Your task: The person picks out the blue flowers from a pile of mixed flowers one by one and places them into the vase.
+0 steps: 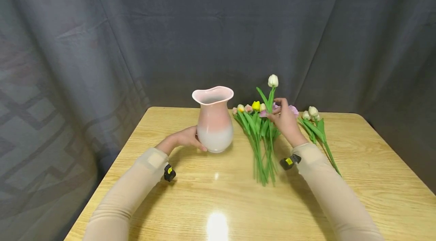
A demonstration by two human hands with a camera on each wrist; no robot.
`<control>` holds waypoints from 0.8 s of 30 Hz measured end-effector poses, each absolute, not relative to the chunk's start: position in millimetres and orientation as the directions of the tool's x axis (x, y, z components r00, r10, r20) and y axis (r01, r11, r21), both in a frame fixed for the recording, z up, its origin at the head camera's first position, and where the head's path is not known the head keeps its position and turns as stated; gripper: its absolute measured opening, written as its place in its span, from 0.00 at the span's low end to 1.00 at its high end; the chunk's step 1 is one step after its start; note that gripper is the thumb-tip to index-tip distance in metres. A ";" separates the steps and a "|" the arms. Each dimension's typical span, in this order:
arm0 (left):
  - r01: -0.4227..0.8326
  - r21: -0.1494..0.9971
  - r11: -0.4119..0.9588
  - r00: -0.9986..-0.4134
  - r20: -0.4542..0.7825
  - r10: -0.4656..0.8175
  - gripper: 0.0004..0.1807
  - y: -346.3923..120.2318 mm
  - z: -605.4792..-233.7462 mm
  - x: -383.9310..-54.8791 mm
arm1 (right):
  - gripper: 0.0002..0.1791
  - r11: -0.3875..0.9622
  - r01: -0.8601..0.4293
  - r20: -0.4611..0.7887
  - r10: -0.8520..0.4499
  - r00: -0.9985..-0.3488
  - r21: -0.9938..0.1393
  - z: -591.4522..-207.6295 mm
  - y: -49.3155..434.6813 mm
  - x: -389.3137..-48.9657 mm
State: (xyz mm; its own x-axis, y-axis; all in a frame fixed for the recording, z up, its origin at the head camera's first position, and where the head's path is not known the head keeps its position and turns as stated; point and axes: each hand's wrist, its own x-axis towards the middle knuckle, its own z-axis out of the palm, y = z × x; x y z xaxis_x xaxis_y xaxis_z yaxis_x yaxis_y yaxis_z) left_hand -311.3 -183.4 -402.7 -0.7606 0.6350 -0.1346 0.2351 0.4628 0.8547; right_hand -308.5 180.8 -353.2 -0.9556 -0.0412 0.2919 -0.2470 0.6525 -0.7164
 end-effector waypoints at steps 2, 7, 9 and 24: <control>0.236 0.853 0.465 -0.763 -0.133 0.632 0.41 -183.4 -402.8 -311.2 | 0.34 0.690 -0.290 0.376 -0.028 -0.926 -0.663 -338.5 183.1 -304.0; 0.236 0.851 0.469 -0.765 -0.134 0.629 0.42 -183.2 -402.9 -311.0 | 0.38 0.768 -0.325 0.523 0.014 -0.852 -0.552 -309.8 197.1 -291.8; 0.235 0.848 0.475 -0.768 -0.137 0.625 0.41 -183.8 -403.0 -311.0 | 0.39 0.793 -0.318 0.552 0.028 -0.834 -0.520 -303.8 206.1 -288.2; 0.245 0.849 0.467 -0.765 -0.127 0.632 0.42 -183.7 -403.0 -311.0 | 0.38 0.916 -0.082 0.402 0.090 -0.911 -0.392 -334.1 288.7 -286.2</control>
State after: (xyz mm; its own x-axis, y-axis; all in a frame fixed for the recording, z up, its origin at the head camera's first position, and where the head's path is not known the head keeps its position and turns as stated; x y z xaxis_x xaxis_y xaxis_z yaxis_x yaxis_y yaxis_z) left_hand -311.0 -183.7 -403.0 -0.7647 0.6318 -0.1267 0.2453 0.4673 0.8494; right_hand -286.2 288.7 -334.1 -0.9113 0.0904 0.4017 -0.0820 0.9162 -0.3923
